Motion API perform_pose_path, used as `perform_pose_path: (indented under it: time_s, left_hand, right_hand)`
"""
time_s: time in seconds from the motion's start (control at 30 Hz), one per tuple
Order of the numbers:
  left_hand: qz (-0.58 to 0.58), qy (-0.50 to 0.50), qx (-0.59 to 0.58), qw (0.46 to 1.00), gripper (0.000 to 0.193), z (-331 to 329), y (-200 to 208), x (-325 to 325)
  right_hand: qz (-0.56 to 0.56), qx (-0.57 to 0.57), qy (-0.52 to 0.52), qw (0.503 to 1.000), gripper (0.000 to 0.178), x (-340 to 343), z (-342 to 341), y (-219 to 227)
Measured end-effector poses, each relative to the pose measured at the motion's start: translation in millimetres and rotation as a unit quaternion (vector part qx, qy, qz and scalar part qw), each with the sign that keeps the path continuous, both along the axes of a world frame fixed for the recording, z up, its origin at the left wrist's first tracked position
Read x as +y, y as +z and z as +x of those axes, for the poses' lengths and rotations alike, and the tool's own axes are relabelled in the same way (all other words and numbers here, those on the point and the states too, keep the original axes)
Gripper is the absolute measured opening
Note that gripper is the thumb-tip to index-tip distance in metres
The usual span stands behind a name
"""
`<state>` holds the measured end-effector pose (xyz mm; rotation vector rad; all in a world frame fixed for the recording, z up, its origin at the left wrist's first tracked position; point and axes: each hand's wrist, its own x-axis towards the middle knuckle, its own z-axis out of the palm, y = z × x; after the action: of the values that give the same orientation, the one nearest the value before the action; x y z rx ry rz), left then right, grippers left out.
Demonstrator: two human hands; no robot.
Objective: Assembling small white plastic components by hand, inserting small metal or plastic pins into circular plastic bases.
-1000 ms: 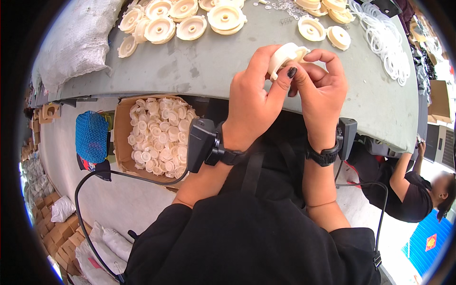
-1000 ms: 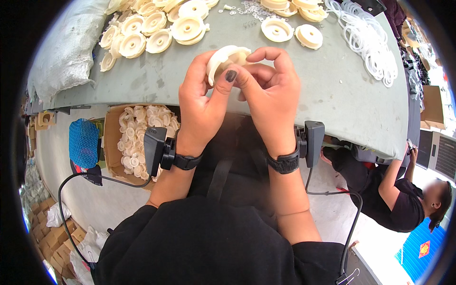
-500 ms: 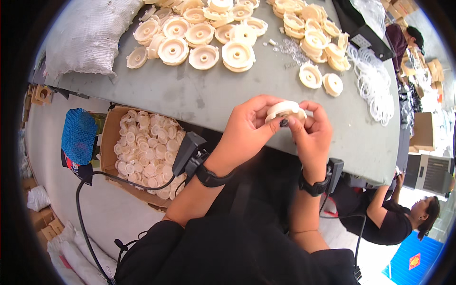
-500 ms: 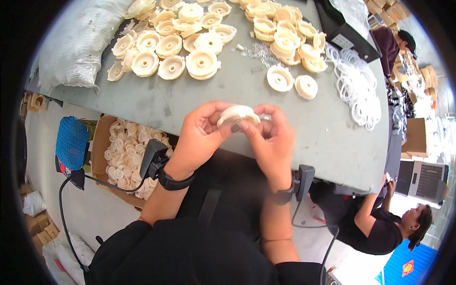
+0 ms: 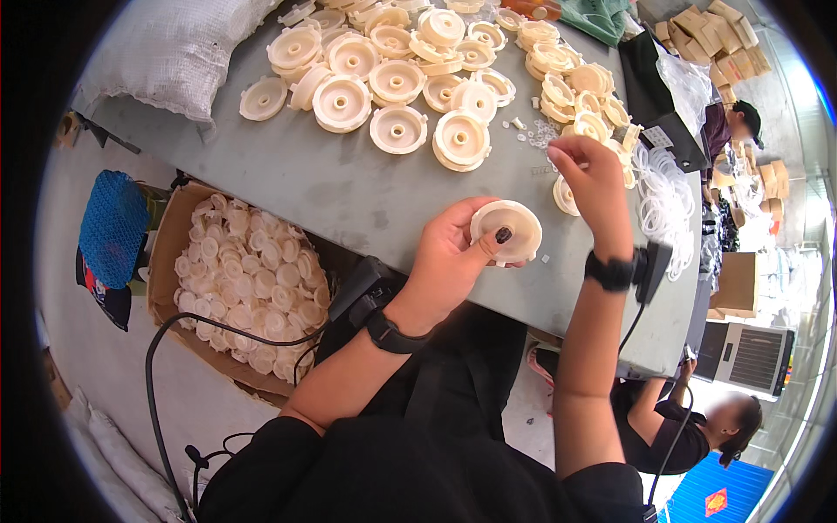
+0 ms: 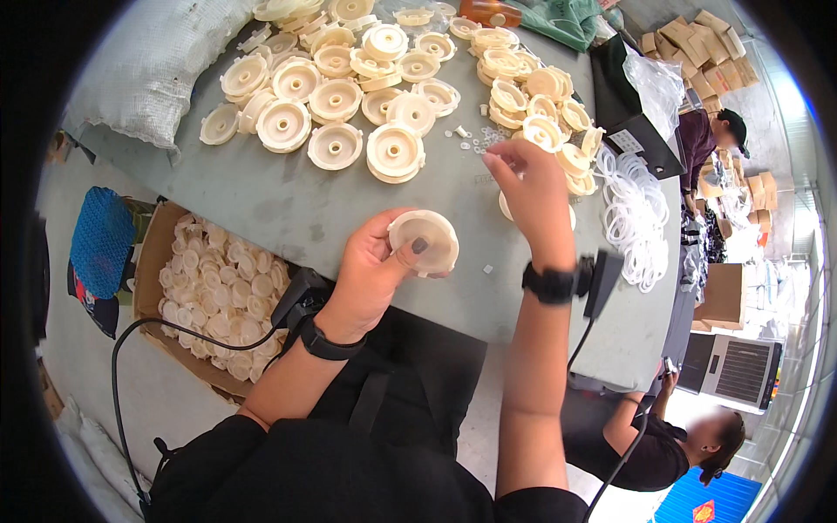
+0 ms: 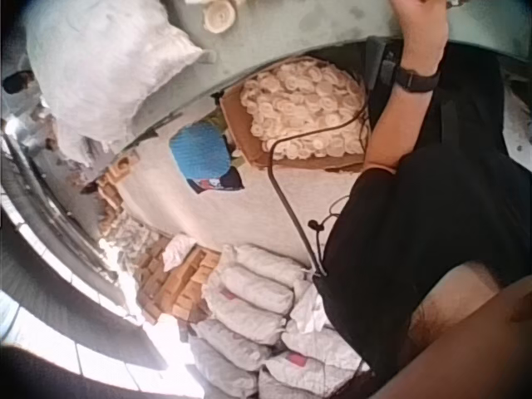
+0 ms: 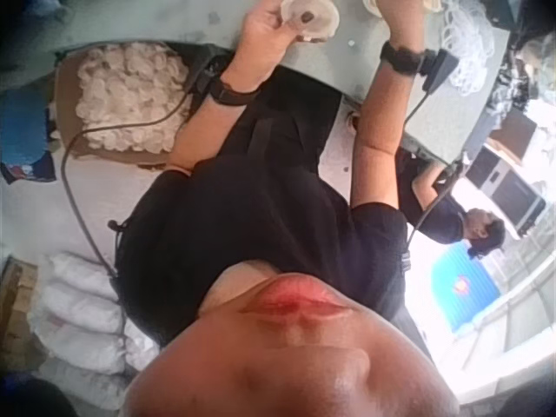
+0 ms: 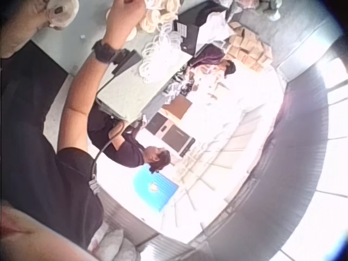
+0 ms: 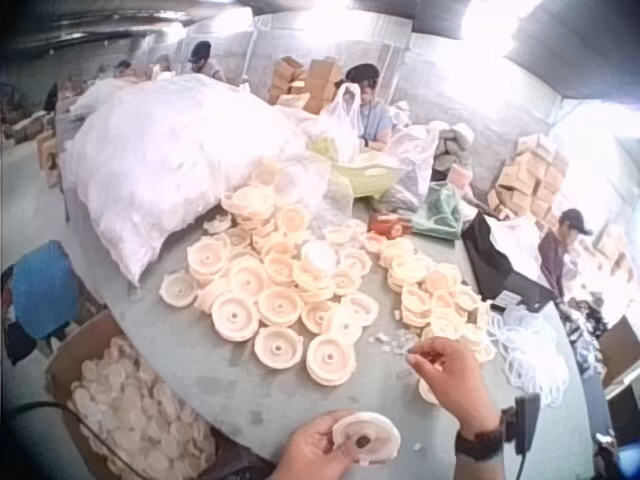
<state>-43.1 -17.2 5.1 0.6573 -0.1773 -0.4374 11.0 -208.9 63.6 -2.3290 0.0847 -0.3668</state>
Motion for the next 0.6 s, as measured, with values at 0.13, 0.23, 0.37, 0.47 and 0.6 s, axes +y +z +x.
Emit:
perform_pose_path:
  time_s: [0.13, 0.23, 0.37, 0.47, 0.6]
  left_hand:
    - [-0.018, -0.012, -0.008, 1.0, 0.034, 1.7, -2.8, 2.2]
    - [-0.029, -0.02, -0.004, 0.999, 0.037, 2.3, -1.3, 1.4]
    - [-0.036, -0.035, -0.038, 0.998, 0.039, 2.5, -4.4, 4.9]
    - [0.001, -0.018, -0.054, 0.998, 0.038, 3.7, -7.6, 3.8]
    - [0.002, -0.004, -0.055, 0.998, 0.037, 4.0, -12.0, 2.1]
  right_hand:
    - [-0.134, 0.091, -0.007, 0.987, 0.018, 4.7, 36.7, -11.4]
    - [-0.181, 0.1, -0.017, 0.978, 0.017, 8.4, 44.2, -16.3]
    - [-0.243, 0.102, -0.022, 0.964, 0.014, 15.1, 42.5, -14.4]
    - [-0.197, 0.101, -0.027, 0.975, 0.013, 6.5, 43.1, -21.6]
    - [-0.09, 0.068, -0.045, 0.993, 0.011, 2.9, 38.1, -23.1]
